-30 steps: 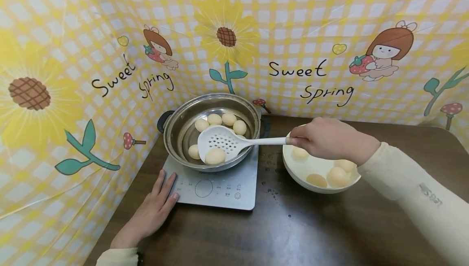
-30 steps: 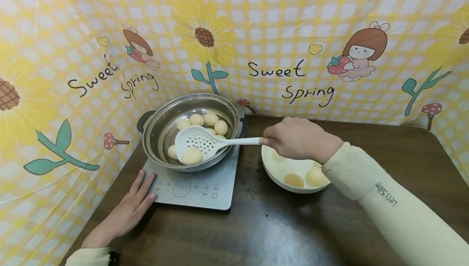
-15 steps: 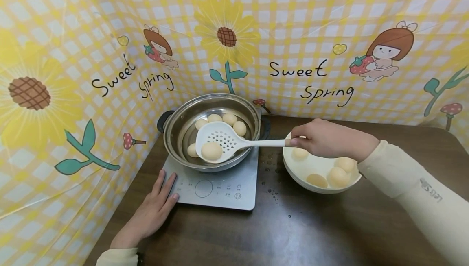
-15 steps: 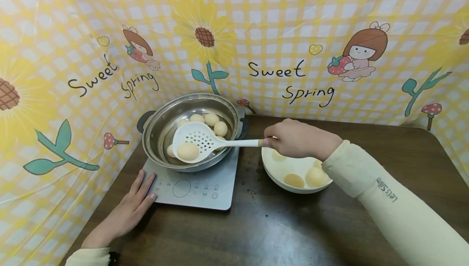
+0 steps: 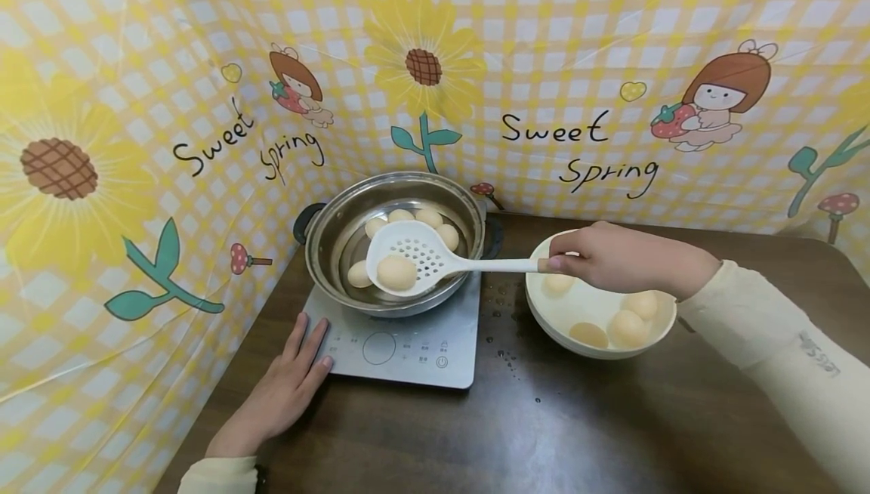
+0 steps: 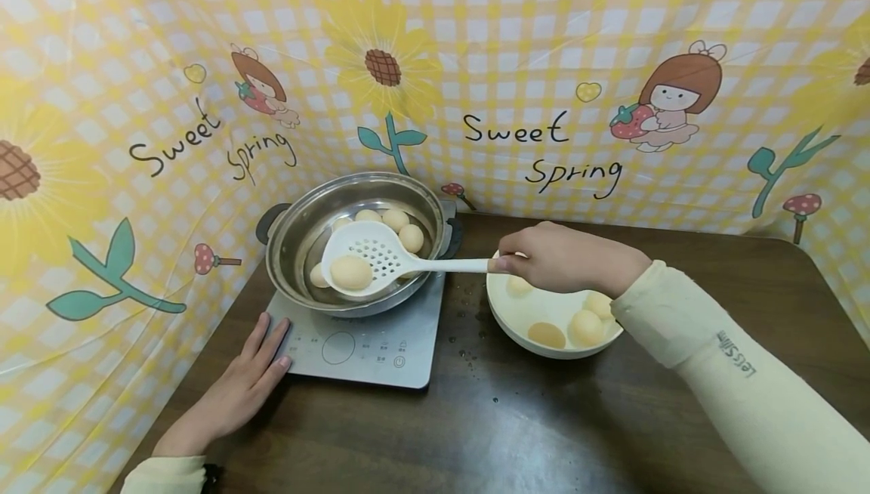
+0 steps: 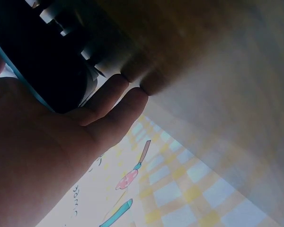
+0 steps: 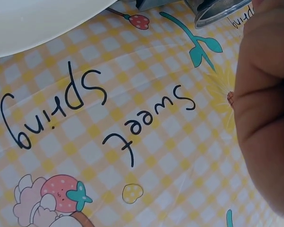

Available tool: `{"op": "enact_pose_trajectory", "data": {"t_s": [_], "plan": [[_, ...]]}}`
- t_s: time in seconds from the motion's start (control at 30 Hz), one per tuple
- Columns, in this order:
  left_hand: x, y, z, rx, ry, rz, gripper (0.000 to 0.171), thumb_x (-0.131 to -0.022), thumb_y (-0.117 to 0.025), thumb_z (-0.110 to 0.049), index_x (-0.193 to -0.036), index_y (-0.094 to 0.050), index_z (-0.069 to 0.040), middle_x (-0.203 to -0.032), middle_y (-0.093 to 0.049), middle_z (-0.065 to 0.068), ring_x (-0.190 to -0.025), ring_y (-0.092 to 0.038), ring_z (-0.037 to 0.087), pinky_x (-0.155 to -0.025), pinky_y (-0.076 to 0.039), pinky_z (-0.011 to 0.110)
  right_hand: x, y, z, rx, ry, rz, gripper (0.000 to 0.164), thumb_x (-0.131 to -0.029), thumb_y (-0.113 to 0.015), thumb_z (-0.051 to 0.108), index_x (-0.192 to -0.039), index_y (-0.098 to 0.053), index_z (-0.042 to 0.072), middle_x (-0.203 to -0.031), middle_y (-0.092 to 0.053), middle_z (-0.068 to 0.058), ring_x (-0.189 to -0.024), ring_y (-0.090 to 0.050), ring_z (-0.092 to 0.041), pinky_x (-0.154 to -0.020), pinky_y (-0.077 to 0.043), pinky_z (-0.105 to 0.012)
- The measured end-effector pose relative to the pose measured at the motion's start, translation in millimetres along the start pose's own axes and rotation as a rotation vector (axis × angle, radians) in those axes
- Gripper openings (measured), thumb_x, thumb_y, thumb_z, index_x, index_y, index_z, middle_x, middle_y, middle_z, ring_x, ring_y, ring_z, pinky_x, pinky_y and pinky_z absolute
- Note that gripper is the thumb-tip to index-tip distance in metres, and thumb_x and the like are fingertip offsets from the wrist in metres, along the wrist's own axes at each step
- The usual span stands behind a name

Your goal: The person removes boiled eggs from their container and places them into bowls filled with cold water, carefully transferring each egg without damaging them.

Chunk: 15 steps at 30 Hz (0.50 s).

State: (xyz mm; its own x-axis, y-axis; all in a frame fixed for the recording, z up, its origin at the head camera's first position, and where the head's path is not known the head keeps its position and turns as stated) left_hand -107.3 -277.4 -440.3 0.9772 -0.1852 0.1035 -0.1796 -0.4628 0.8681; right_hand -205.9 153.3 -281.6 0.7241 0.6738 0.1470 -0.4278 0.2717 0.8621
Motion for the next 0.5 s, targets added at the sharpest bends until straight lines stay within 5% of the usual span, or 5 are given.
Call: {"op": "enact_pose_trajectory", "data": {"t_s": [0.5], "plan": [[-1.0,0.2,1.1,-0.002,0.002,0.012,0.065,-0.111,-0.035,-0.043,-0.163,-0.016,-0.01,-0.166,0.007,0.023,-0.143,-0.015,0.058,-0.103,-0.022,0.077,35.0,8.6,-19.9,-0.043,-0.152,0.019,0.027,-0.104,-0.054,0.047,-0.096,-0.067,0.025,-0.069,-0.048,0.006,-0.059,-0.042,-0.011,-0.056,-0.039,-0.029]]}}
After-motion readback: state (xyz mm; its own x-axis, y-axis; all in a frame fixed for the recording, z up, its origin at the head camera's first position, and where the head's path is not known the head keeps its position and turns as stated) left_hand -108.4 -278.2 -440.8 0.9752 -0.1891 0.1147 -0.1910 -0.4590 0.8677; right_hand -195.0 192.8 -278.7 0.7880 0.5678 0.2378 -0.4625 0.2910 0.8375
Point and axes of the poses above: each hand's wrist, its own x-axis away from the middle knuckle, its own y-axis out of the back of the hand, z = x × y, the point moved 5 cm from there along -x, towards the middle knuckle
